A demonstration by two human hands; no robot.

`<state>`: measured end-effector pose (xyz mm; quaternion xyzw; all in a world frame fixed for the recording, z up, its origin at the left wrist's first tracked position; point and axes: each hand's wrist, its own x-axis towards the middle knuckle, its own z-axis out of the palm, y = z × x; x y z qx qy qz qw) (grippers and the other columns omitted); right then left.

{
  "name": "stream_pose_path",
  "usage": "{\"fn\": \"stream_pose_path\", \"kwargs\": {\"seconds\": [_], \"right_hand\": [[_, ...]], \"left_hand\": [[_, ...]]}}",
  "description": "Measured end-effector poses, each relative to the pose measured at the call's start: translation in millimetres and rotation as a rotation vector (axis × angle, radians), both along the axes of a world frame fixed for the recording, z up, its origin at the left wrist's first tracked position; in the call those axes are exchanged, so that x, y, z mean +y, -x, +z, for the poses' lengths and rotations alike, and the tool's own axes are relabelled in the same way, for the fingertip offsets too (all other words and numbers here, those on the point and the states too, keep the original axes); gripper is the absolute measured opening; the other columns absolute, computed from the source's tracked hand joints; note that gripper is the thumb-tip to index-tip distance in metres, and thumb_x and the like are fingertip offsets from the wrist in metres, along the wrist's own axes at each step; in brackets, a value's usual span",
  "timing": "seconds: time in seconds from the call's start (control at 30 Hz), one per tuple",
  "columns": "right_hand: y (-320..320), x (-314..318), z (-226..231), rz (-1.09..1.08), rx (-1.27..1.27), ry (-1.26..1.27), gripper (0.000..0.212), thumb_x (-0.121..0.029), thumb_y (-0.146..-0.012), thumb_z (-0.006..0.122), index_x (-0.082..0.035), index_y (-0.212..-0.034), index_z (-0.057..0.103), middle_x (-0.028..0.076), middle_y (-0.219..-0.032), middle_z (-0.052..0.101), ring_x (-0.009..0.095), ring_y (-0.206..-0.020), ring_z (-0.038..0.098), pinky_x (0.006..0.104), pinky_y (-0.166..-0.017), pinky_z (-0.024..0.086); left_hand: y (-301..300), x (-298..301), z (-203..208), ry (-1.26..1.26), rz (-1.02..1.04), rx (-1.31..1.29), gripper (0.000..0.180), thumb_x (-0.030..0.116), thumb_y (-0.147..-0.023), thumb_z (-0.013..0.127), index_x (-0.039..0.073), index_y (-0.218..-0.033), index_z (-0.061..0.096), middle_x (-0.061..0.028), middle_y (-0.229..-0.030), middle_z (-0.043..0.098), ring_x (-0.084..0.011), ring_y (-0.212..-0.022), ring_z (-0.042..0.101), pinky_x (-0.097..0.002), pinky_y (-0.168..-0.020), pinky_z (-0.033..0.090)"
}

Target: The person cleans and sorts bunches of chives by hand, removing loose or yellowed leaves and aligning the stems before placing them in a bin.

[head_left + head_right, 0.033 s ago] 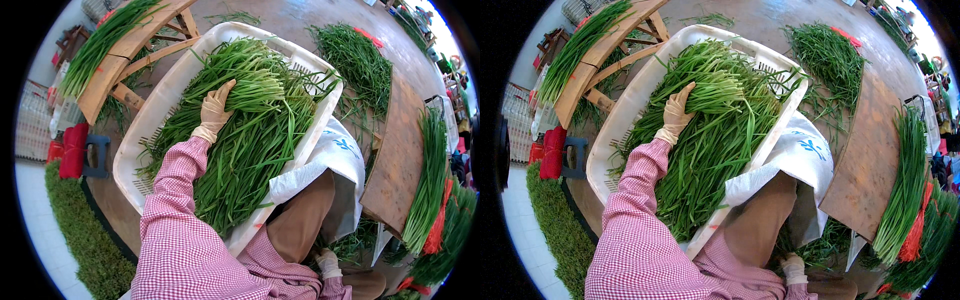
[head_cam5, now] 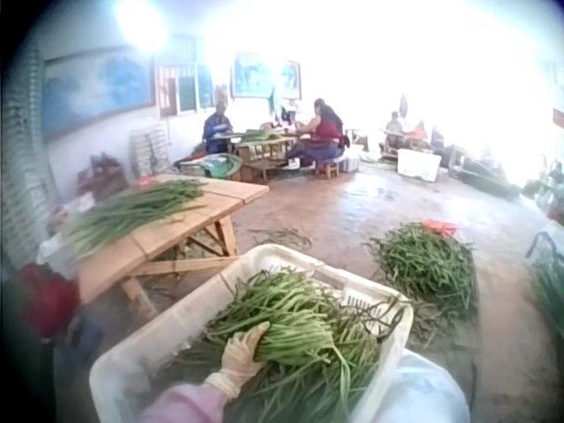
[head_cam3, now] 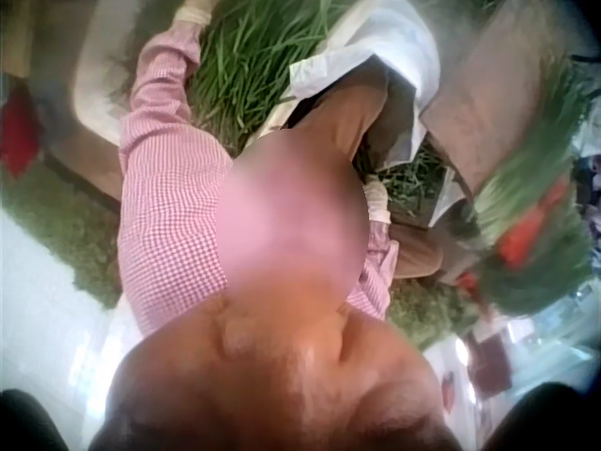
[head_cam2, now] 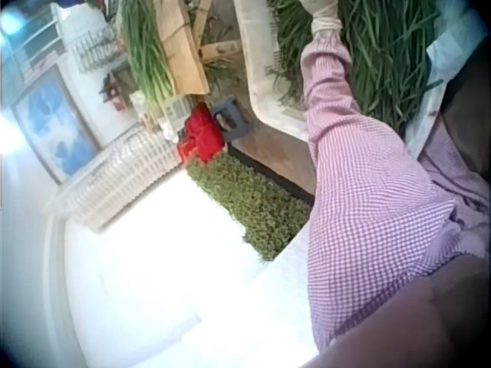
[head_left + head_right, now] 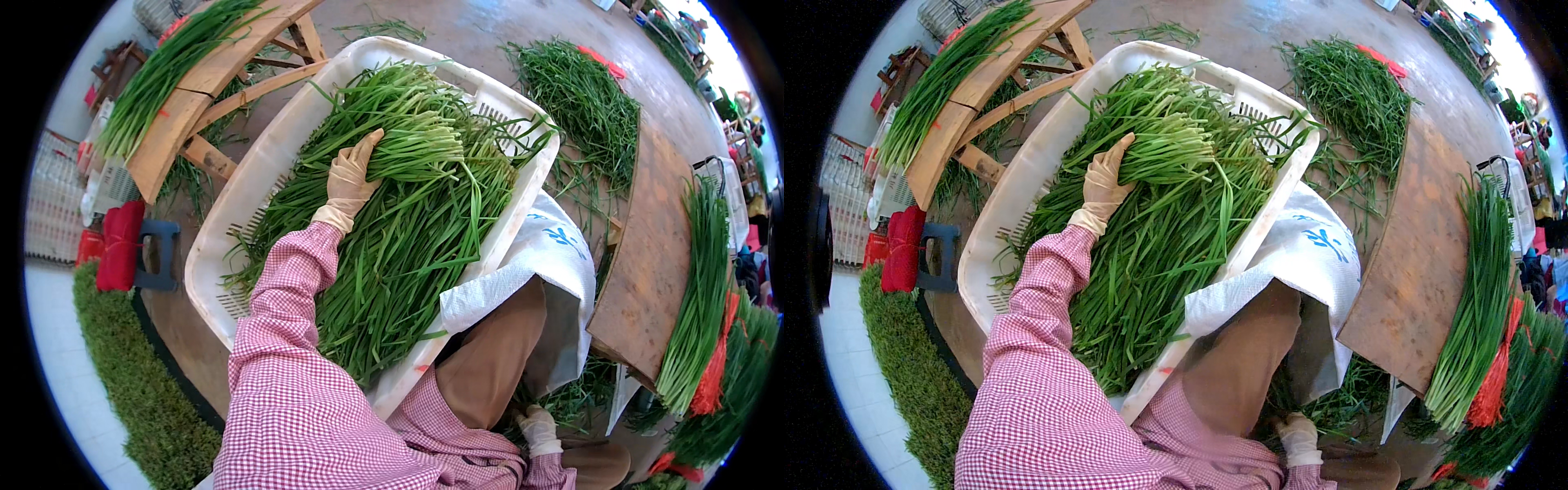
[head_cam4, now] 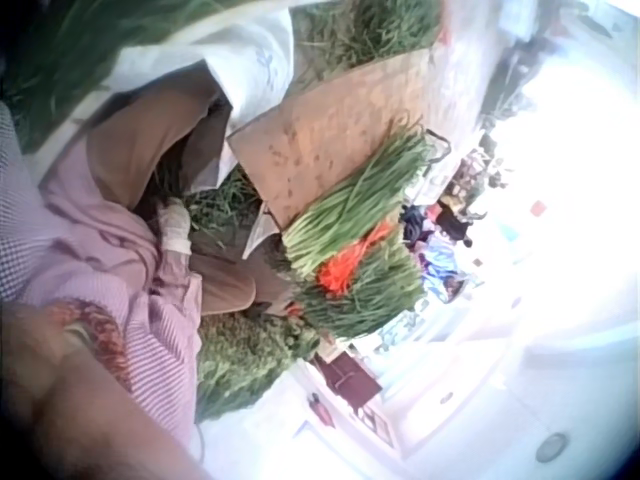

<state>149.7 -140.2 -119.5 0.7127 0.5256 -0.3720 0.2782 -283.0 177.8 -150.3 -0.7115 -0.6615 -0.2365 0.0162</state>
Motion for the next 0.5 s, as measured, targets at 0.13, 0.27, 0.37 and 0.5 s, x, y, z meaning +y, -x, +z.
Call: {"fn": "stream_pose_path", "kwargs": {"seconds": [0.13, 0.27, 0.37, 0.5], "right_hand": [[33, 35, 96, -0.186, 0.122, -0.336, 0.024, -0.028, -0.079, 0.059, -0.006, -0.087, 0.065, 0.015, -0.088, 0.063, 0.029, -0.076, 0.061, 0.036, -0.068, 0.047], [89, 94, 168, 0.014, 0.639, -0.884, 0.011, -0.003, -0.075, 0.061, -0.004, -0.086, 0.061, 0.011, -0.084, 0.061, 0.025, -0.077, 0.059, 0.0318, -0.067, 0.046], [134, 155, 167, 0.102, 0.849, -0.984, 0.018, -0.005, -0.077, 0.06, -0.004, -0.095, 0.059, 0.011, -0.09, 0.06, 0.024, -0.082, 0.058, 0.0292, -0.072, 0.045], [189, 251, 130, -0.074, 1.088, -0.994, 0.027, -0.018, -0.084, 0.056, -0.003, -0.106, 0.057, 0.011, -0.101, 0.059, 0.022, -0.092, 0.057, 0.0299, -0.082, 0.043]], "left_hand": [[3, 1, 0, 0.017, 0.011, -0.111, 0.092, 0.013, -0.061, 0.075, 0.03, -0.136, 0.024, 0.0007, -0.121, 0.05, -0.0233, -0.097, 0.048, -0.0343, -0.088, 0.039], [-3, -9, 2, -0.049, -0.013, -0.178, 0.085, 0.007, -0.061, 0.073, 0.029, -0.132, 0.032, 0.0022, -0.124, 0.05, -0.0247, -0.099, 0.049, -0.0363, -0.088, 0.039], [-1, -17, -8, -0.152, -0.059, -0.151, 0.083, 0.002, -0.059, 0.071, 0.028, -0.13, 0.035, 0.0062, -0.127, 0.047, -0.0245, -0.101, 0.05, -0.0372, -0.089, 0.039], [9, -29, -13, -0.129, -0.159, -0.2, 0.086, -0.003, -0.056, 0.066, 0.028, -0.13, 0.035, 0.0068, -0.133, 0.042, -0.0229, -0.107, 0.047, -0.0369, -0.093, 0.036]]}}
